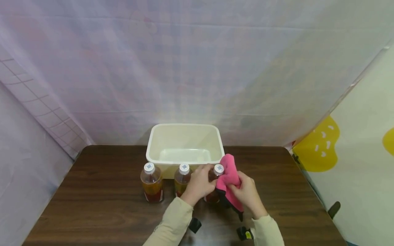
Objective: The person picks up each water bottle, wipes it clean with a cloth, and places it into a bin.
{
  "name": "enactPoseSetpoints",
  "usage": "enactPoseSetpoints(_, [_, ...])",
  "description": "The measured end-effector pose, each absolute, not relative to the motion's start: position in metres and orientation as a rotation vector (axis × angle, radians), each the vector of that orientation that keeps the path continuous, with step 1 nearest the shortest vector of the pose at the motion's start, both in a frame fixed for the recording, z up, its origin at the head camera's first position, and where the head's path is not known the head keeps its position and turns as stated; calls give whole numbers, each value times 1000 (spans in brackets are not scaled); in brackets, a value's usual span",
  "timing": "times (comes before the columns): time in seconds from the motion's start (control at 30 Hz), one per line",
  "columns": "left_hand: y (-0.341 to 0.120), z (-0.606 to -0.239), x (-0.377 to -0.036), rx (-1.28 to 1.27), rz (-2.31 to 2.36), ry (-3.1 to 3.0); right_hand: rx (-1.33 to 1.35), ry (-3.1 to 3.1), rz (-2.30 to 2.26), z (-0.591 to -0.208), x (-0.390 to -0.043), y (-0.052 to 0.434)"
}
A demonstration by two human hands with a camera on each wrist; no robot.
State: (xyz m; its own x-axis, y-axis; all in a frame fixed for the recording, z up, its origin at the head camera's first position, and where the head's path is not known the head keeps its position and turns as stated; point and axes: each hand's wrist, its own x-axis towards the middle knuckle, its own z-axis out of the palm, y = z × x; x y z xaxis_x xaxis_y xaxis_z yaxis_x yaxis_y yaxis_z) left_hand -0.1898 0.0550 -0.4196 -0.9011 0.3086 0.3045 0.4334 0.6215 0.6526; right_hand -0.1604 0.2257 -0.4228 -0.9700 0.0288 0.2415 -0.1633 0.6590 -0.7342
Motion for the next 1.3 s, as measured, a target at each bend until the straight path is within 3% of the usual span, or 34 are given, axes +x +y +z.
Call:
enactPoseSetpoints(0.3, [52, -420, -192, -587, -1116, -2735, 141, -2599, 1124, -441, -157, 223])
enactPoseSetpoints(0.77, [53, -419, -189, -567, -1102, -2724, 117, -2698, 1057, -510, -160, 226])
enactPoseSetpoints(1.3, [56, -420, -190, -576, -1107, -2723, 80, -2667, 1132, -505, -156, 231])
